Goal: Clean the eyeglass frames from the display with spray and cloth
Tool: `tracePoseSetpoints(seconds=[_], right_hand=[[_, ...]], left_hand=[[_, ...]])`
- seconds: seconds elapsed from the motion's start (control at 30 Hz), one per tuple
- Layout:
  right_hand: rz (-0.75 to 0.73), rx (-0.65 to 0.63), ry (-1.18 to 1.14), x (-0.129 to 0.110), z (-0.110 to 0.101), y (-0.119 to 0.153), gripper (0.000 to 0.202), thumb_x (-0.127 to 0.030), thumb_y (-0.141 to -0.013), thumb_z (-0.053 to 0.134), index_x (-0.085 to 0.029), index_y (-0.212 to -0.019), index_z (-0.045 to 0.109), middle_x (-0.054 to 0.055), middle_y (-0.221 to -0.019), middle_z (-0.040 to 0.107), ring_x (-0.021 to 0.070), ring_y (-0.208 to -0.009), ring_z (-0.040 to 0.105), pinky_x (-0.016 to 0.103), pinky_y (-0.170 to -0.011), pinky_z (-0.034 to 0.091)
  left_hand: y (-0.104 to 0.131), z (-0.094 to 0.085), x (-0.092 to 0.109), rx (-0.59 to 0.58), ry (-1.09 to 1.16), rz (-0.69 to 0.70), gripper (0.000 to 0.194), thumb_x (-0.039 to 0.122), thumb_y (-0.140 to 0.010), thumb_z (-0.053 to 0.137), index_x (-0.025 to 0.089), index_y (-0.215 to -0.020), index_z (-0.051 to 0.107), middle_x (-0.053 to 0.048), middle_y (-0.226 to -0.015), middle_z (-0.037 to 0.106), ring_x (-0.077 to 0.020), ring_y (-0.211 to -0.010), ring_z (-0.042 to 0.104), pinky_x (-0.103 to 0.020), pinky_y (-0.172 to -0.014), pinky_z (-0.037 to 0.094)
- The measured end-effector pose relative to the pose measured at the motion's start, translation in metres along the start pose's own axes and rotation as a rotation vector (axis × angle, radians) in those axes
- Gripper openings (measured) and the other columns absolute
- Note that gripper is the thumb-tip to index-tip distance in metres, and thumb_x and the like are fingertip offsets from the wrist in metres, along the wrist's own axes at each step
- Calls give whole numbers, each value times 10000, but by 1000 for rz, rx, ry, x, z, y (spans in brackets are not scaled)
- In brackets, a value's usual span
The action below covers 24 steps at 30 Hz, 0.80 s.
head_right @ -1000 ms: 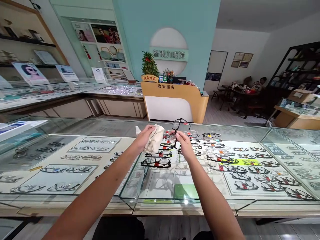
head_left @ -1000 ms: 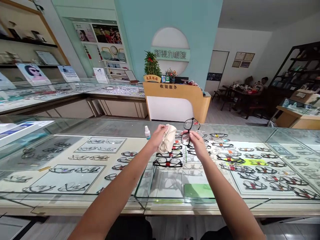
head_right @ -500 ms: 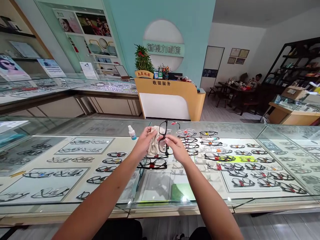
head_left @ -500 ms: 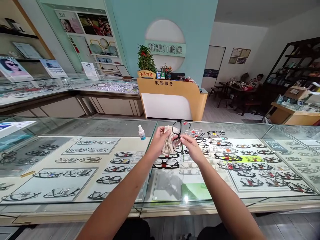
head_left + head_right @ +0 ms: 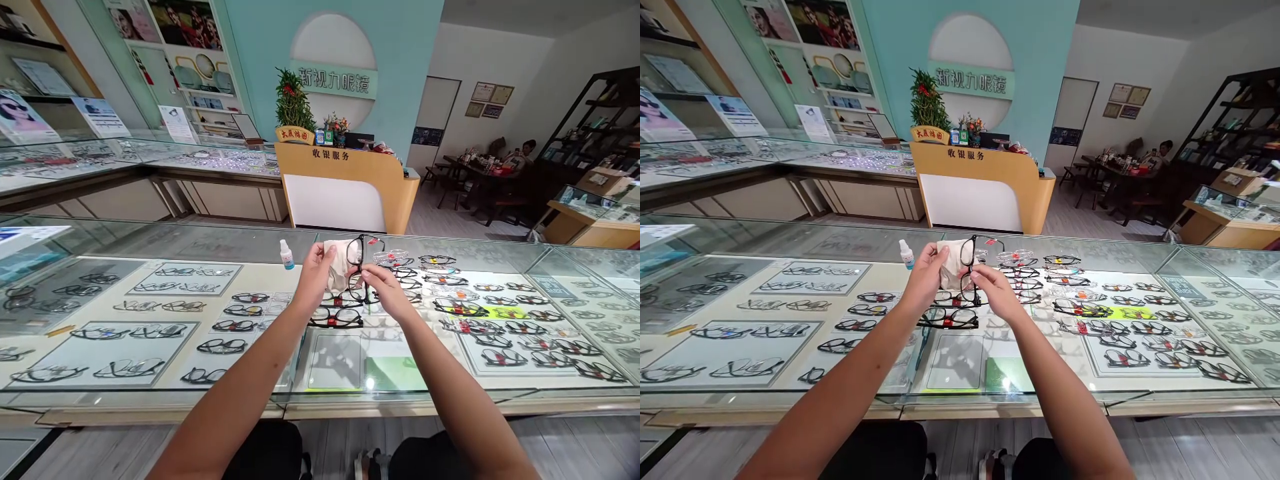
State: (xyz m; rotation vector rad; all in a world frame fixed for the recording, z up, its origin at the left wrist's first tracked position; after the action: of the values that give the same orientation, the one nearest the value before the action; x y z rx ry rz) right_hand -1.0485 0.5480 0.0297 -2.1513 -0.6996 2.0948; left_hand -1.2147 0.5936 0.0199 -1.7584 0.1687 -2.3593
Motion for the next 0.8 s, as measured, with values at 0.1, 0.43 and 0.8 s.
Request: tracePoseSetpoints(seconds=[0.1, 0.43, 0.8], right_hand=[[2, -16, -22, 1, 2, 0, 366, -570, -977, 646, -259, -1049, 825, 49, -998, 756, 222, -848, 606, 375, -912, 508], [-1, -65, -20, 4, 6, -1, 354, -557, -1004, 627, -270, -1048, 830, 46, -1025, 751, 229, -880, 602, 362, -868, 495], [41, -48, -87, 19, 5, -2, 358, -583, -949, 681, -263, -995, 834, 37, -953, 726, 227, -919, 590, 349, -908, 471]], left_hand=[[-1, 2, 2, -50, 25, 8, 498, 615, -778, 862, 233, -921, 576, 40, -820, 619, -117, -710, 572, -226, -650, 480], [0, 11, -5, -162, 21, -41, 494, 595, -747, 885, 197, -995, 728, -78, -1140, 765, -201, -953, 715, -302, -815, 574], [13, 29, -12, -294, 180, -278, 591, 475, -631, 1011, 179, -1033, 695, 18, -864, 697, -94, -695, 633, -233, -700, 555]])
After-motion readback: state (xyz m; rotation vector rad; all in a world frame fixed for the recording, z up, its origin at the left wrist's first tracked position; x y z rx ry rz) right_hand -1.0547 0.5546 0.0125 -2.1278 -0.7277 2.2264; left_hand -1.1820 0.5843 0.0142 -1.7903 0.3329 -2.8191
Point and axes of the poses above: each hand's wrist, its own y-axis away from the middle knuckle, its own z-axis out of the palm, x = y × z, the point moved 9 cm from there along -y, towards the middle knuckle
